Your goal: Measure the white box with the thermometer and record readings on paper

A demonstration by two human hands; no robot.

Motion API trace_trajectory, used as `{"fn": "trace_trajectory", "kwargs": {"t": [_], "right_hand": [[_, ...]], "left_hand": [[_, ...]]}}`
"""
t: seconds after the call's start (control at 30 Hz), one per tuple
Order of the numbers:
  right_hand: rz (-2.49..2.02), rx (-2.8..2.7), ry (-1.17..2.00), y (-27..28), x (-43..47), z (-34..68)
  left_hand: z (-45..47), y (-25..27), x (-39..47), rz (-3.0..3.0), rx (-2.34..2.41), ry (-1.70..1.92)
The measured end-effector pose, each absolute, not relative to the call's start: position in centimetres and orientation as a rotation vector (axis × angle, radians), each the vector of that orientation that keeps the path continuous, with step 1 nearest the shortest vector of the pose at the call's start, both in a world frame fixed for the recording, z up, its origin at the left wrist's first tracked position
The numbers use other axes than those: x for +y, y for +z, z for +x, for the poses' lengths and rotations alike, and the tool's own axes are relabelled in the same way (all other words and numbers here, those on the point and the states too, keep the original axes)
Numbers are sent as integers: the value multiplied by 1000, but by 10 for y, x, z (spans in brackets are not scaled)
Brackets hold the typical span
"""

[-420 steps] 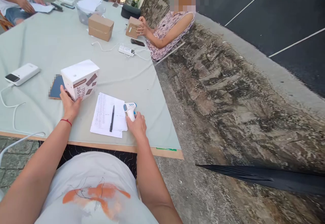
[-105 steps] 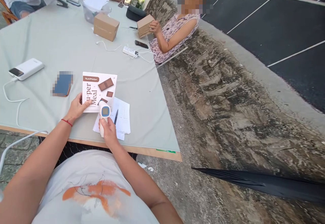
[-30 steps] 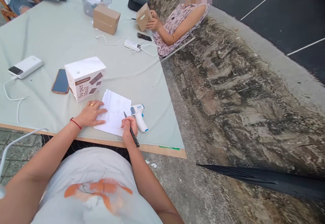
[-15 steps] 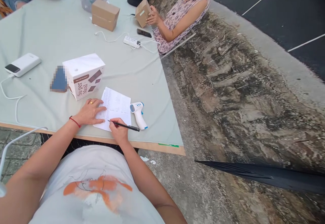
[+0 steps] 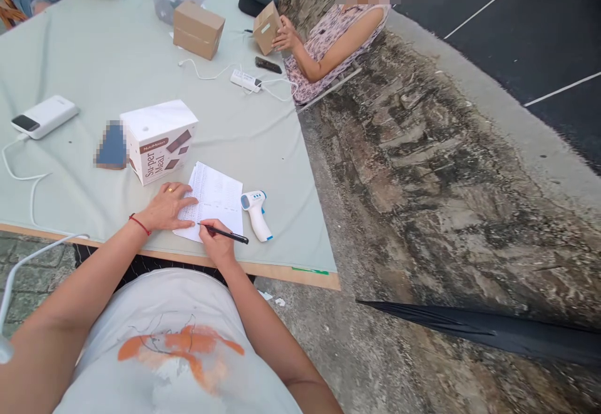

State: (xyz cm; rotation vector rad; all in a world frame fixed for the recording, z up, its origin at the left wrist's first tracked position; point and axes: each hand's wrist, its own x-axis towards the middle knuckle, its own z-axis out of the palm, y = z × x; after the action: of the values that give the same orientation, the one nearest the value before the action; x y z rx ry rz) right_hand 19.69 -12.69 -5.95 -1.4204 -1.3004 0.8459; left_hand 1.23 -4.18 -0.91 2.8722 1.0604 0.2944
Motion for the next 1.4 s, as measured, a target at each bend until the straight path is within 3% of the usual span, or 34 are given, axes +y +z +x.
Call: {"fn": "trace_trajectory", "kwargs": {"t": [1.4], "right_hand": [[-1434, -1191, 809, -62, -128, 197]], "left_hand": [[11, -10, -40, 2866, 1061, 329]]}}
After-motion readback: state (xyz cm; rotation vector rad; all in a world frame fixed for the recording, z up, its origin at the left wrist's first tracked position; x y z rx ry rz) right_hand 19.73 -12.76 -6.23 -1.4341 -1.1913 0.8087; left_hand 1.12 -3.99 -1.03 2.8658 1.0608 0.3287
